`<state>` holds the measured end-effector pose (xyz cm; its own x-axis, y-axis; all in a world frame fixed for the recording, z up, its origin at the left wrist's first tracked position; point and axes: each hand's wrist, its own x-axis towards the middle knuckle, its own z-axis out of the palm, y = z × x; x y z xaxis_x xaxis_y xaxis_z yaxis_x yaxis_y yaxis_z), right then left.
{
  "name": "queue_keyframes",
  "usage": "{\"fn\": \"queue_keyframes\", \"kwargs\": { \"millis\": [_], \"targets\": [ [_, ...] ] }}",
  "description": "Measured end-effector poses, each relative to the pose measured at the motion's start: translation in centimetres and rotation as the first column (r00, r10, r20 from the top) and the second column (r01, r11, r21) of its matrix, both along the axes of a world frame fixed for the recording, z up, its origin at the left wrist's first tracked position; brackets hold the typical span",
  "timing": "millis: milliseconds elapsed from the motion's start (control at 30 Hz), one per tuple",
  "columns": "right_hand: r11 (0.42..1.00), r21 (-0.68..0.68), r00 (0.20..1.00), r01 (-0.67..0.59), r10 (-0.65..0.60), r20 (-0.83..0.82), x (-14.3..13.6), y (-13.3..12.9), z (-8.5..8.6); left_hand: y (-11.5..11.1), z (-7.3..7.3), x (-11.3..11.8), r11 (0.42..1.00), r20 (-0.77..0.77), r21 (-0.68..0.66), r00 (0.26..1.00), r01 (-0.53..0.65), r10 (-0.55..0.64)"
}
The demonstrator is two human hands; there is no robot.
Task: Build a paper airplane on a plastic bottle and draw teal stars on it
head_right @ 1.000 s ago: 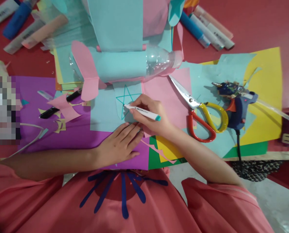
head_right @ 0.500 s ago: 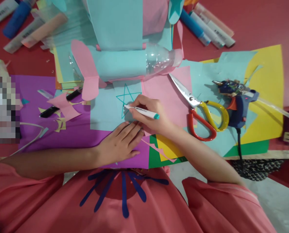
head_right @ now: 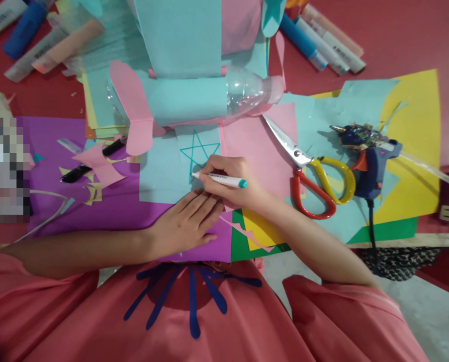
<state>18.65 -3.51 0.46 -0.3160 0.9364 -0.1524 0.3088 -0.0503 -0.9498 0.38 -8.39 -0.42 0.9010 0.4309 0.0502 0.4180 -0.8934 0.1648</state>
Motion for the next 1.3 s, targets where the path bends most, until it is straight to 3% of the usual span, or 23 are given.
{"fn": "queue_keyframes", "kwargs": {
  "millis": [467,567,733,1300],
  "targets": [
    [0.995,0.042,0.996,-0.086,0.086,0.001,0.14,-0.16,0.03,0.00,-0.08,-0.07,1.000,-0.024,-0.008,1.000,0.016,-0.016],
    [0.998,0.051,0.999,-0.029,0.030,-0.017,0.05,-0.23,-0.08,0.03,-0.01,-0.08,1.000,-0.017,0.010,1.000,0.011,-0.010],
    [0.979,0.103,0.983,0.177,-0.172,-0.062,-0.05,-0.18,-0.36,0.13,0.34,0.02,1.000,-0.029,0.019,1.000,0.001,-0.001],
    [0.990,0.097,0.993,0.106,-0.110,0.035,0.13,-0.24,-0.63,0.01,0.13,-0.02,1.000,0.000,0.015,1.000,0.002,-0.002]
  ]
}}
